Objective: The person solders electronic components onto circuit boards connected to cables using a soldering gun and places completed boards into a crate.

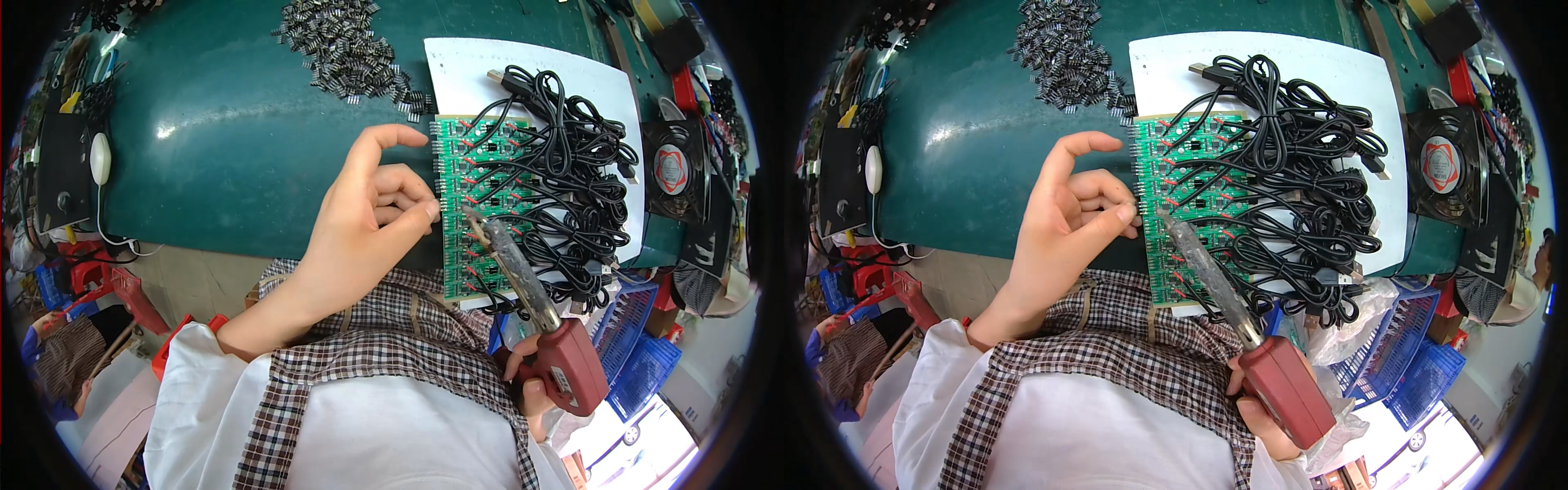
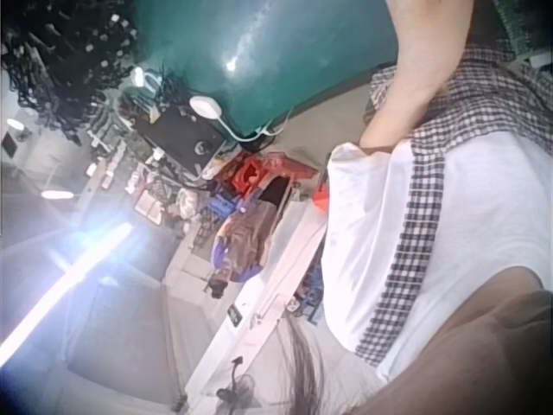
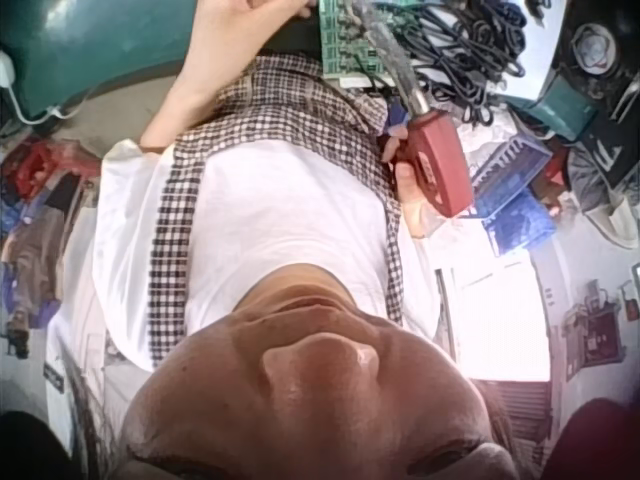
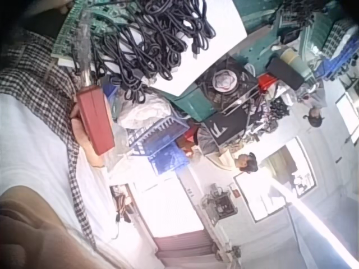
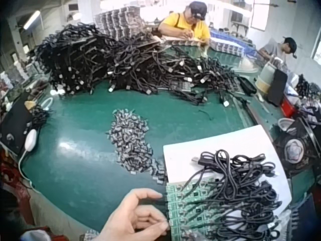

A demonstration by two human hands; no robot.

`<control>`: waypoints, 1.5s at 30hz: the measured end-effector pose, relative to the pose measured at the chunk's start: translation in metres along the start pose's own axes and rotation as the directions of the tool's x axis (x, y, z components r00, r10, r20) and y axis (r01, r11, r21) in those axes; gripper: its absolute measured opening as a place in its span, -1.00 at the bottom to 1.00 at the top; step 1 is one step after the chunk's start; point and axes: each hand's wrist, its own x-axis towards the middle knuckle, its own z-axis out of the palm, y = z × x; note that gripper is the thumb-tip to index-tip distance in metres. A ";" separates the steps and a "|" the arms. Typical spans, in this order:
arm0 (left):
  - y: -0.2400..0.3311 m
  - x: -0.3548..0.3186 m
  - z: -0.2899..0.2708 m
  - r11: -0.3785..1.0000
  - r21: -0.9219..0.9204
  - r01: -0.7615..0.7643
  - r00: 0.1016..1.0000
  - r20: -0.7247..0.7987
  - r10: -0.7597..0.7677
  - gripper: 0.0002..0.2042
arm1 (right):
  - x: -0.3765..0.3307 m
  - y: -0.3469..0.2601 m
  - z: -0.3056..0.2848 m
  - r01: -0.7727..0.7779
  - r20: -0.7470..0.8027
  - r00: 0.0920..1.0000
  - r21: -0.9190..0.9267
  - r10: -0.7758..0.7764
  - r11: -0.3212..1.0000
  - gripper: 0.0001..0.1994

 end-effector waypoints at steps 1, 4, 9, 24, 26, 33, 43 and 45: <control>0.001 0.000 -0.002 1.000 -0.012 -0.014 1.000 0.014 0.014 -0.55 | 0.001 0.001 0.000 0.016 -0.002 1.000 -0.013 -0.016 1.000 -0.53; 0.000 0.002 -0.006 0.996 0.090 -0.019 1.000 -0.001 0.019 -0.54 | -0.001 0.011 0.003 -0.008 -0.041 0.999 0.092 0.011 0.996 -0.52; 0.004 0.011 -0.014 0.923 0.329 -0.198 0.951 -0.163 0.262 -0.57 | -0.002 0.025 -0.001 0.063 0.016 0.998 0.016 -0.064 0.998 -0.48; 0.015 0.037 -0.031 0.430 0.879 -0.206 0.867 -0.039 0.496 -0.81 | -0.006 0.018 -0.003 0.103 -0.027 0.994 0.006 -0.103 0.995 -0.32; 0.019 0.039 -0.035 0.353 0.915 -0.194 0.891 0.013 0.454 -0.87 | -0.008 0.018 -0.003 0.104 -0.030 0.994 0.009 -0.103 0.995 -0.32; 0.021 0.048 -0.039 0.292 0.941 -0.169 0.894 0.021 0.448 -0.92 | -0.009 0.016 0.008 0.088 -0.107 0.991 0.084 -0.079 0.993 -0.38; 0.018 0.044 -0.043 0.209 0.972 -0.110 0.868 -0.008 0.497 -0.94 | -0.013 0.010 0.011 0.015 -0.110 0.994 0.099 -0.004 0.995 -0.45; 0.018 0.042 -0.043 0.185 0.978 -0.100 0.868 -0.004 0.496 -0.95 | -0.013 0.012 0.012 0.022 -0.113 0.993 0.095 -0.011 0.995 -0.44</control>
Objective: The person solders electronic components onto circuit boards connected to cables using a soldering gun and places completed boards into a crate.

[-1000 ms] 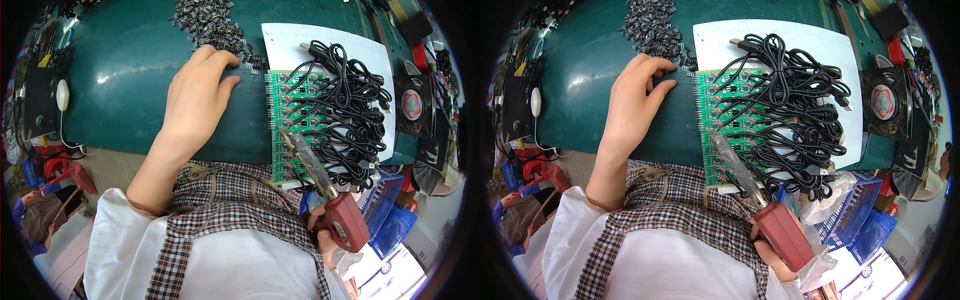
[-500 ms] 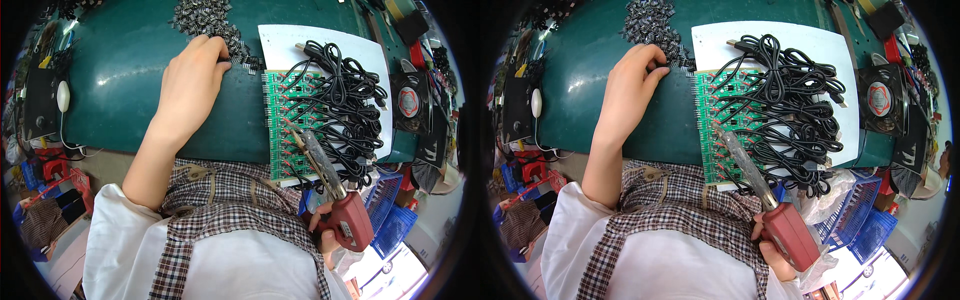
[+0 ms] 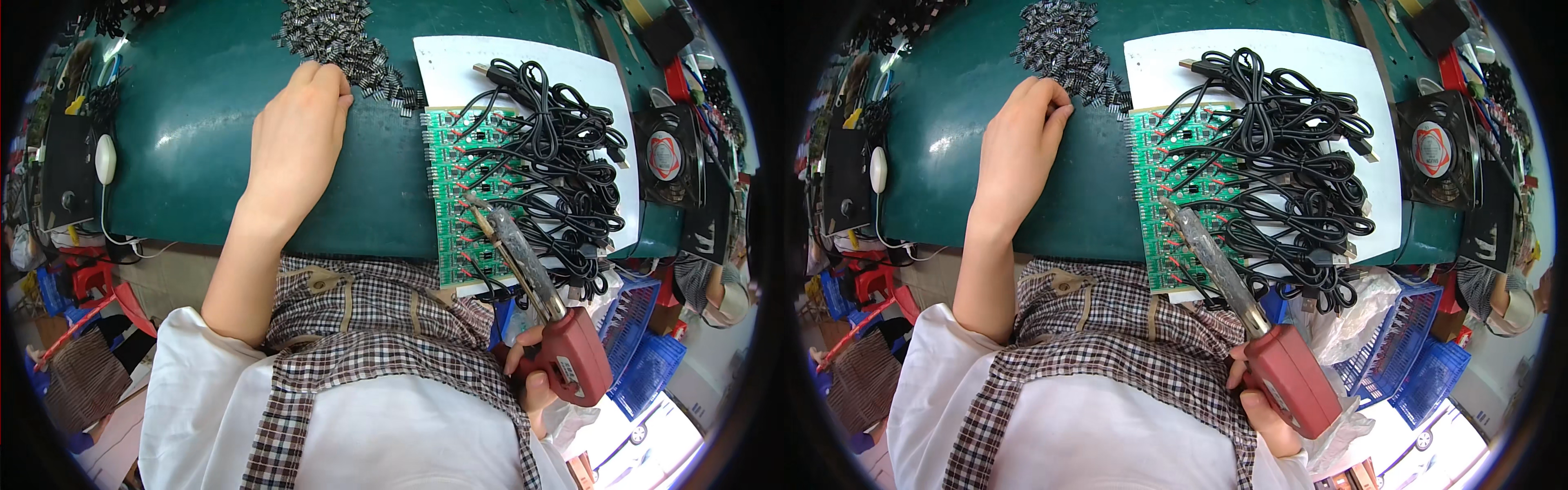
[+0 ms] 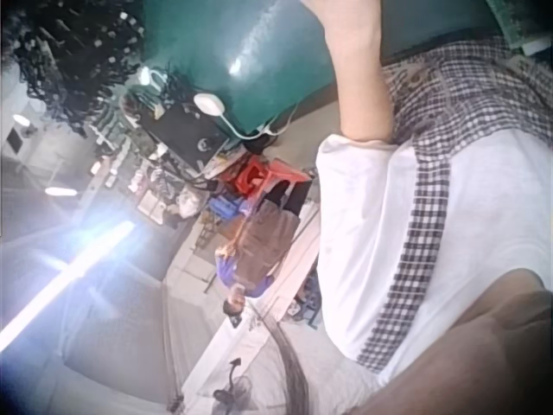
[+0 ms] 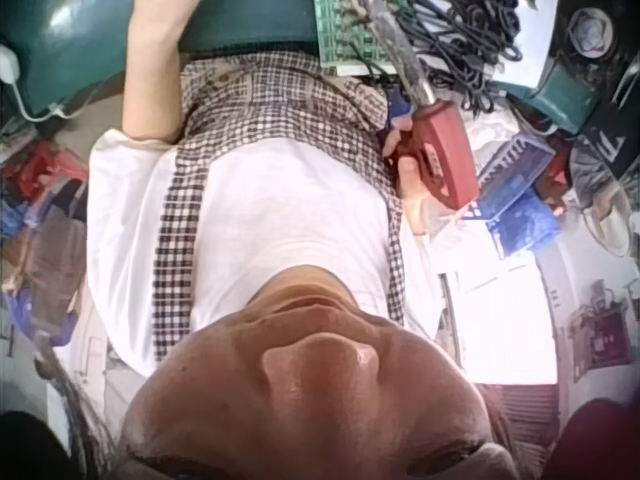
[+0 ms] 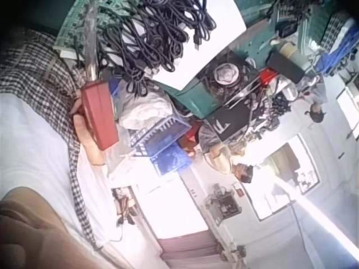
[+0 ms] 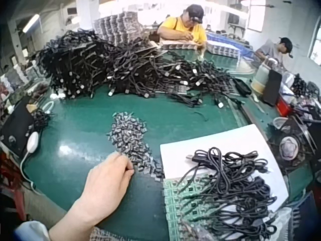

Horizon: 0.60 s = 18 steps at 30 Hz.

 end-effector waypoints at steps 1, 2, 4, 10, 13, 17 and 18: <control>-0.001 -0.001 -0.001 0.999 -0.041 -0.018 1.000 -0.025 0.017 -0.96 | 0.000 0.002 0.001 0.024 -0.019 1.000 0.023 -0.024 0.999 -0.44; -0.002 -0.003 -0.001 0.996 -0.081 -0.038 0.998 -0.050 0.034 -0.96 | 0.000 0.004 0.001 0.023 -0.008 1.000 0.012 -0.023 1.000 -0.44; -0.005 -0.006 -0.003 0.987 -0.158 -0.009 0.998 -0.056 0.000 -0.96 | 0.001 0.008 0.002 0.072 0.006 0.997 0.083 -0.072 0.994 -0.42; -0.005 -0.021 -0.012 0.761 -0.598 0.252 0.968 0.175 -0.183 -0.87 | 0.000 0.010 -0.001 0.055 0.013 0.998 0.119 -0.057 0.991 -0.38; 0.010 -0.037 -0.019 0.519 -0.745 0.419 0.906 0.376 -0.192 -0.88 | -0.001 0.008 -0.002 0.022 0.014 1.000 0.092 -0.024 0.996 -0.38; 0.035 -0.057 -0.016 0.188 -0.783 0.593 0.804 0.586 -0.095 -0.93 | -0.002 0.006 -0.003 0.016 0.027 0.999 0.079 -0.018 0.997 -0.40; 0.039 -0.060 -0.013 0.164 -0.794 0.586 0.809 0.583 -0.073 -0.93 | -0.002 0.007 -0.004 0.010 0.032 0.999 0.085 -0.013 0.996 -0.41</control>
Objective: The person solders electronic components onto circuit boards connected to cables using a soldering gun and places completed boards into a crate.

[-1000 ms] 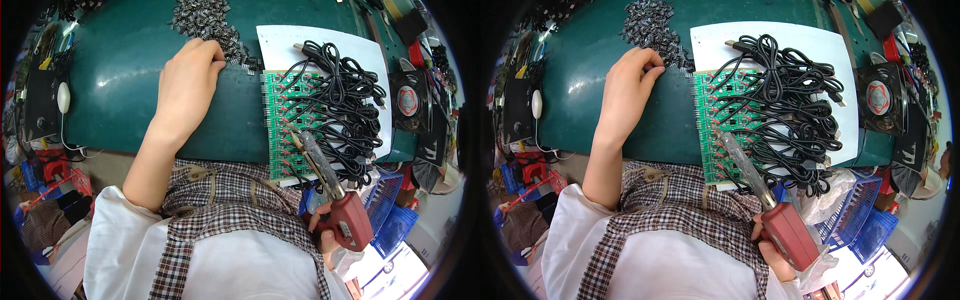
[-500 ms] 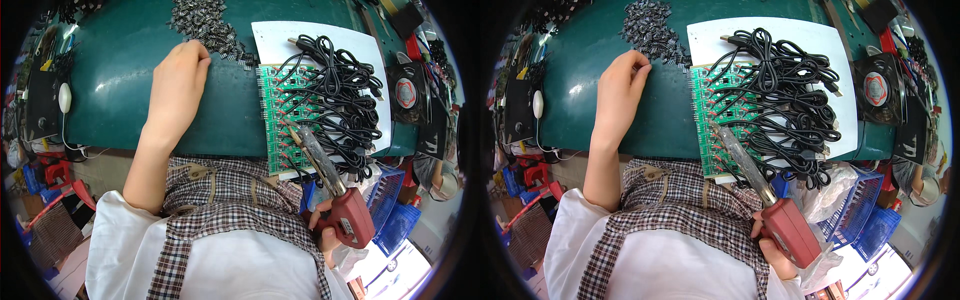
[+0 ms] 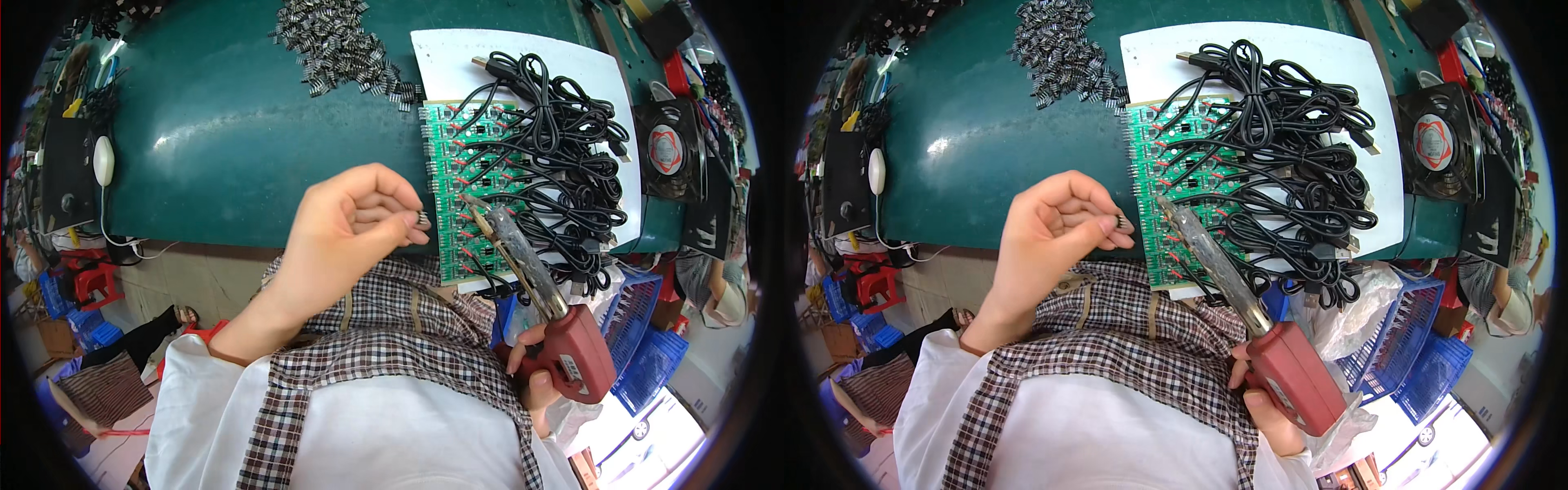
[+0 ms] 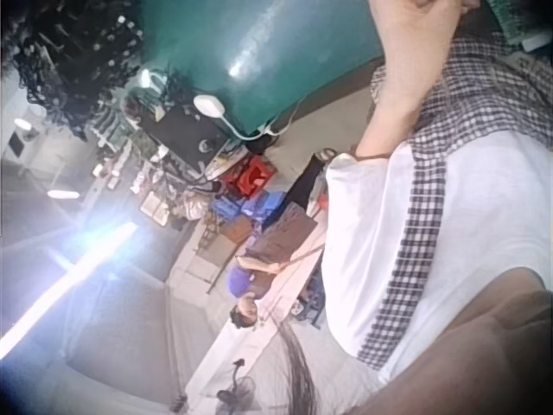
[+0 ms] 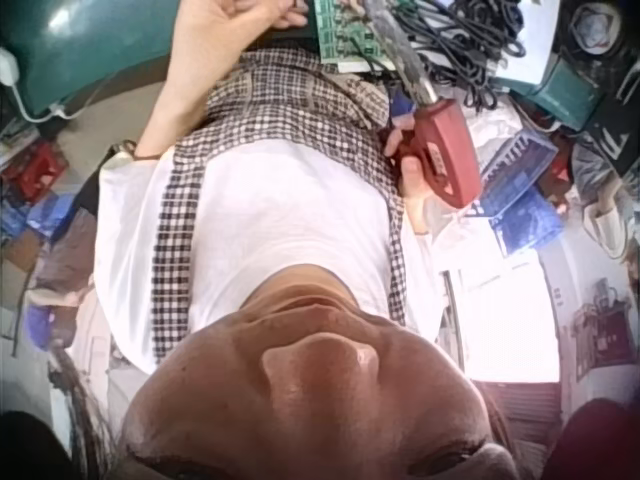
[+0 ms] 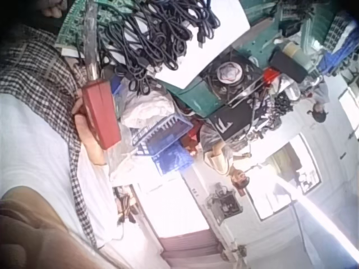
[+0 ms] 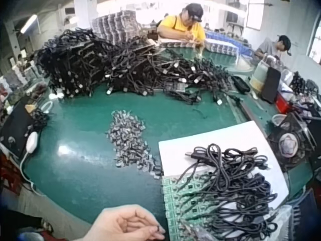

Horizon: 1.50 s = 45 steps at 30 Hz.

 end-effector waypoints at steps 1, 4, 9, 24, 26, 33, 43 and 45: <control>-0.002 0.000 0.003 1.000 0.006 -0.019 1.000 0.019 0.019 -0.90 | 0.000 0.002 0.001 0.035 -0.019 0.999 0.028 -0.035 0.999 -0.42; -0.008 0.004 0.008 0.996 -0.029 -0.084 0.997 0.000 0.084 -0.85 | 0.001 0.004 0.001 0.115 -0.055 0.992 -0.021 -0.117 0.993 -0.33; -0.012 0.009 0.010 0.994 0.002 -0.113 0.994 -0.009 0.113 -0.78 | 0.000 0.001 0.001 0.048 -0.007 0.999 -0.007 -0.048 0.999 -0.36; -0.019 0.013 0.015 0.983 -0.055 -0.176 0.984 -0.045 0.173 -0.77 | 0.013 -0.003 0.009 0.032 -0.028 0.999 -0.029 -0.033 0.999 -0.32; -0.019 0.013 0.015 0.983 -0.046 -0.178 0.984 -0.041 0.176 -0.77 | 0.014 -0.003 0.012 0.064 -0.054 0.996 -0.148 -0.073 0.987 -0.24; -0.017 0.013 0.013 0.987 -0.052 -0.154 0.988 -0.020 0.153 -0.78 | 0.014 -0.004 0.017 0.032 -0.087 0.995 -0.143 -0.045 0.989 -0.21; -0.018 0.012 0.013 0.987 -0.057 -0.149 0.989 -0.012 0.149 -0.78 | 0.015 -0.006 0.015 0.012 -0.059 0.998 -0.194 -0.024 0.981 -0.23; -0.018 0.013 0.013 0.987 -0.049 -0.156 0.988 -0.011 0.155 -0.78 | 0.014 -0.008 0.016 0.009 -0.070 0.997 -0.192 -0.023 0.981 -0.23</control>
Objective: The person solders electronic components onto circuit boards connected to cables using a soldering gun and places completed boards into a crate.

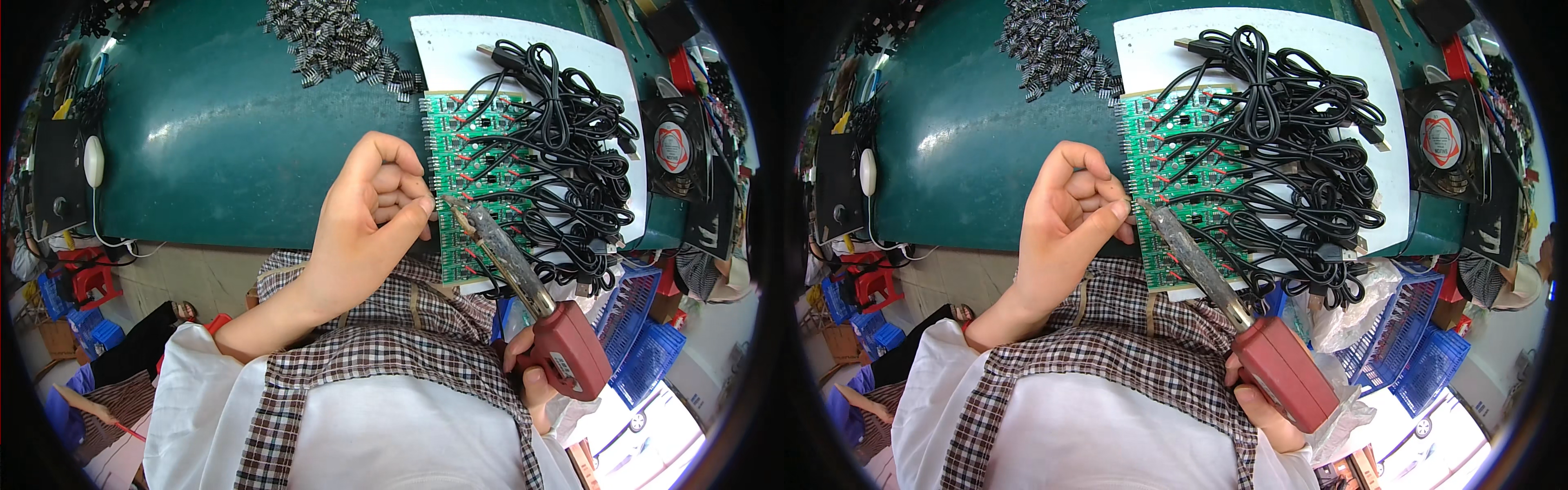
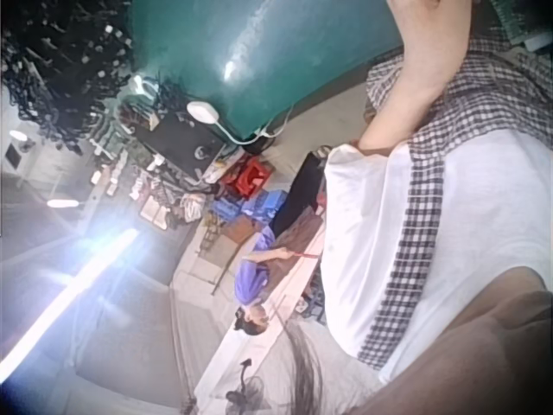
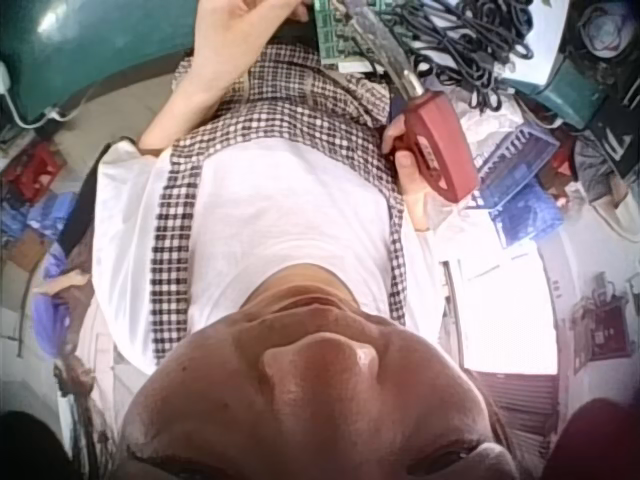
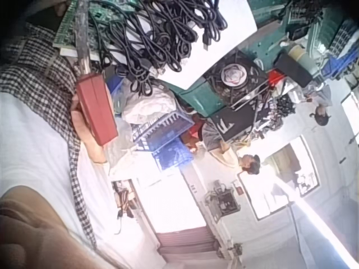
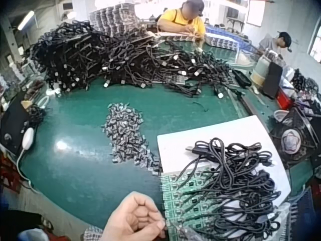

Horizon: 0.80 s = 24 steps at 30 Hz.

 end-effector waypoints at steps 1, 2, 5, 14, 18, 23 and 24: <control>0.000 0.000 0.000 1.000 0.006 0.000 1.000 -0.003 0.000 -0.78 | -0.001 -0.001 0.000 -0.003 -0.011 1.000 0.003 0.003 1.000 -0.24; 0.000 0.000 0.000 1.000 0.009 -0.008 1.000 0.001 0.008 -0.78 | -0.001 -0.001 -0.001 -0.003 -0.010 1.000 0.003 0.003 1.000 -0.24; -0.001 0.000 0.001 1.000 0.008 -0.018 1.000 -0.004 0.018 -0.79 | -0.002 0.001 -0.003 -0.027 0.013 1.000 0.009 0.027 1.000 -0.25; -0.002 0.000 0.002 0.999 0.028 -0.033 0.999 -0.012 0.034 -0.79 | -0.005 0.012 -0.015 -0.067 0.118 0.992 0.186 0.045 0.980 -0.44; -0.004 0.000 0.001 0.997 0.050 -0.051 0.999 -0.003 0.052 -0.79 | -0.008 0.012 -0.019 -0.111 0.170 0.982 0.203 0.077 0.973 -0.49; -0.006 0.001 0.001 0.996 0.060 -0.068 0.998 0.000 0.068 -0.79 | -0.010 0.022 -0.021 -0.020 0.170 0.985 0.183 -0.012 0.983 -0.57; -0.006 0.001 0.001 0.996 0.060 -0.067 0.998 0.000 0.068 -0.79 | -0.010 0.023 -0.021 0.022 0.149 0.987 0.191 -0.051 0.981 -0.59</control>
